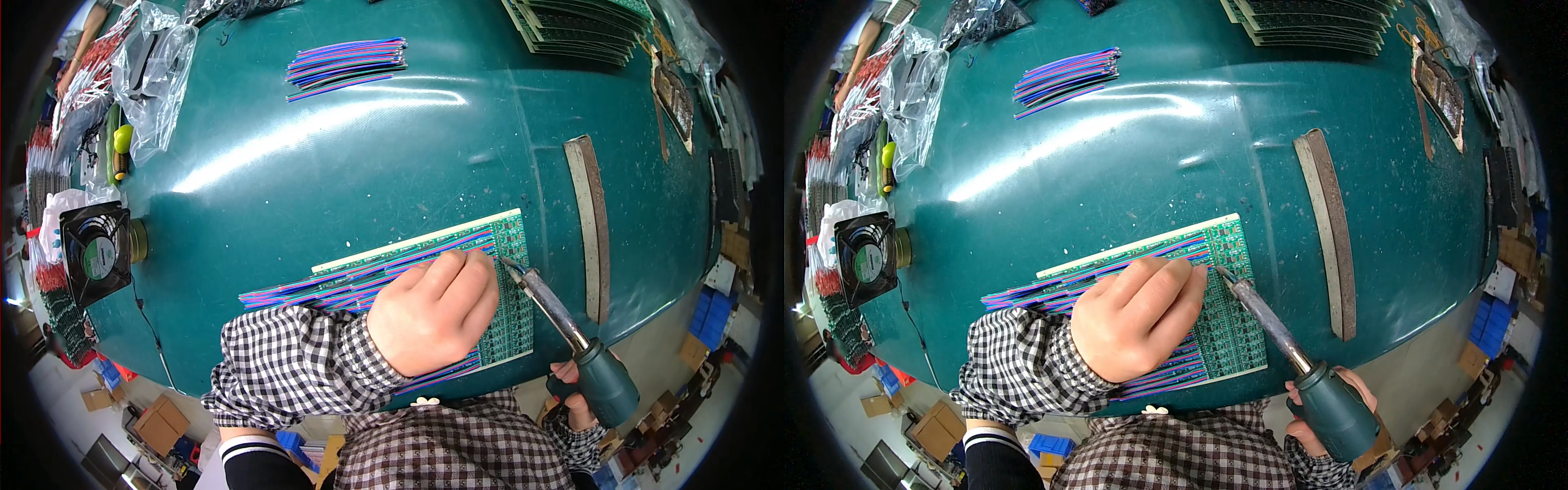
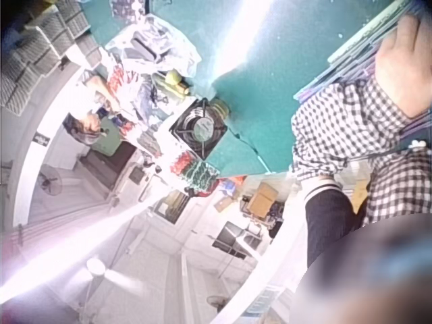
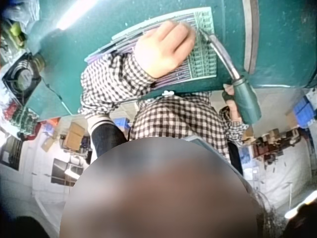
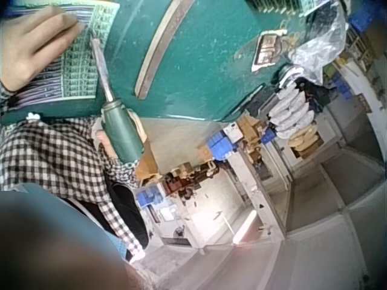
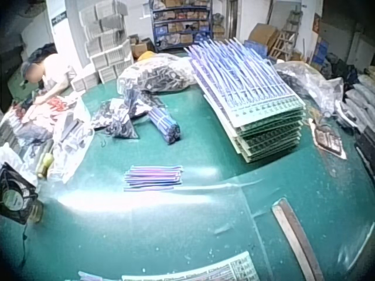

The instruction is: The person solders multiple color-coded wires onto a series of PCB strips using a soldering iron and solder wire.

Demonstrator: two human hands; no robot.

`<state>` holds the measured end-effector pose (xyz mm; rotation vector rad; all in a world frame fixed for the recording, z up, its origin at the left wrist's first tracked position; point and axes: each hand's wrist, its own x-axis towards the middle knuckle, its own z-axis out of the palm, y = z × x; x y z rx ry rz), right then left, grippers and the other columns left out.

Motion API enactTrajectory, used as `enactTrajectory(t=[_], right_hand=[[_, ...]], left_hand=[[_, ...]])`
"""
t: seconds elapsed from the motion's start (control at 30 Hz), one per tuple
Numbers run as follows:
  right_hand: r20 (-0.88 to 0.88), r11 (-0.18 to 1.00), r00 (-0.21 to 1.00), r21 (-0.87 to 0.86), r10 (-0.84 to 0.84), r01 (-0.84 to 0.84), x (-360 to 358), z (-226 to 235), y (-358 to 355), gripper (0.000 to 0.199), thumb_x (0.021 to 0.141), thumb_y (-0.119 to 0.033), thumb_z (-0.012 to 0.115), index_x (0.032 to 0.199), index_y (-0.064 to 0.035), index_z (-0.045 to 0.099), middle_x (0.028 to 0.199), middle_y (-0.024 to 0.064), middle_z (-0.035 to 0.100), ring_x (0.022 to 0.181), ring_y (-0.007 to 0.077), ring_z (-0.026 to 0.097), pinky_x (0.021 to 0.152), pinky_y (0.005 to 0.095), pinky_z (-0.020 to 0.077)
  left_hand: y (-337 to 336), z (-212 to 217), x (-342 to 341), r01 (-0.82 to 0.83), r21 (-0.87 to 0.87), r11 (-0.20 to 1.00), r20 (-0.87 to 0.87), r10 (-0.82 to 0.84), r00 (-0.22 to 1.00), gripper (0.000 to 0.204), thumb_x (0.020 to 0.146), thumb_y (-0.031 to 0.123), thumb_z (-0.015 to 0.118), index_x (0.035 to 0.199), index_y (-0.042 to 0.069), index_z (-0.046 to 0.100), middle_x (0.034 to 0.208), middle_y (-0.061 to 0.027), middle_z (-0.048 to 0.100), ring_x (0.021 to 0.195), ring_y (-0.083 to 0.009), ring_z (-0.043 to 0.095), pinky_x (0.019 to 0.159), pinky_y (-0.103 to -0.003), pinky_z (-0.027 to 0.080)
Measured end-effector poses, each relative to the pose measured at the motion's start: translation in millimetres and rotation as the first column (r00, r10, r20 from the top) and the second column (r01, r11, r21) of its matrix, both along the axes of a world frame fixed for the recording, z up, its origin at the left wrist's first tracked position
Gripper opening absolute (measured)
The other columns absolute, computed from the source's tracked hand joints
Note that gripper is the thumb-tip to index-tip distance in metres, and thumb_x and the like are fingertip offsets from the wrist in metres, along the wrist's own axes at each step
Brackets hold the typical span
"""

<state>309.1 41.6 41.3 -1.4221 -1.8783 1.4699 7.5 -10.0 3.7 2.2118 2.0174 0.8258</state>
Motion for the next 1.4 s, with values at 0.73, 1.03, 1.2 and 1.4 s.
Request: enactTrajectory(t=[0.73, 1.03, 1.2, 1.4], right_hand=[[0.005, 0.981, 0.983, 0.072, 0.182, -0.182, 44, -23, -2, 0.079, 0.08, -0.06, 0.084, 0.12, 0.0055, 0.066, 0.095, 0.0088, 0.075, 0.088, 0.0268, 0.075, 0.095, 0.0434, 0.0591], [-0.272, 0.958, 0.939, -0.247, -0.211, 0.144, 19, -16, -7, 0.084, 0.077, -0.052, 0.09, 0.125, 0.0066, 0.056, 0.089, 0.0094, 0.069, 0.082, 0.0262, 0.07, 0.092, 0.0536, 0.0602], [-0.439, 0.978, 0.89, -0.204, -0.125, 0.036, 12, -18, 8, 0.078, 0.097, -0.054, 0.07, 0.135, 0.0113, 0.051, 0.093, 0.0083, 0.061, 0.085, 0.023, 0.065, 0.078, 0.041, 0.0637], [-0.609, 0.948, 0.74, -0.29, -0.288, 0.13, 2, -25, 24, 0.074, 0.1, -0.055, 0.064, 0.133, 0.0105, 0.051, 0.089, 0.0085, 0.06, 0.081, 0.0229, 0.065, 0.073, 0.042, 0.0668]], left_hand=[[-1, 0, 4, -0.031, 0.005, 1.0, -0.051, 0.031, 0.998, 0.038, 0.069, 0.009, 0.071, 0.106, -0.001, 0.075, 0.105, -0.0096, 0.067, 0.087, -0.0201, 0.068, 0.071, -0.028, 0.057], [0, 0, 6, -0.03, 0.001, 1.0, -0.039, 0.03, 0.999, 0.037, 0.07, 0.008, 0.072, 0.106, 0.0, 0.075, 0.104, -0.0091, 0.066, 0.086, -0.0198, 0.068, 0.07, -0.028, 0.057], [1, -1, 5, -0.032, 0.01, 0.999, -0.046, 0.032, 0.998, 0.035, 0.072, 0.008, 0.072, 0.106, -0.001, 0.074, 0.104, -0.0089, 0.066, 0.086, -0.0195, 0.067, 0.069, -0.028, 0.057], [-1, -2, 6, -0.041, -0.019, 0.999, -0.018, 0.04, 0.999, 0.036, 0.072, 0.008, 0.072, 0.106, -0.001, 0.073, 0.105, -0.0094, 0.066, 0.09, -0.0208, 0.066, 0.074, -0.03, 0.057]])
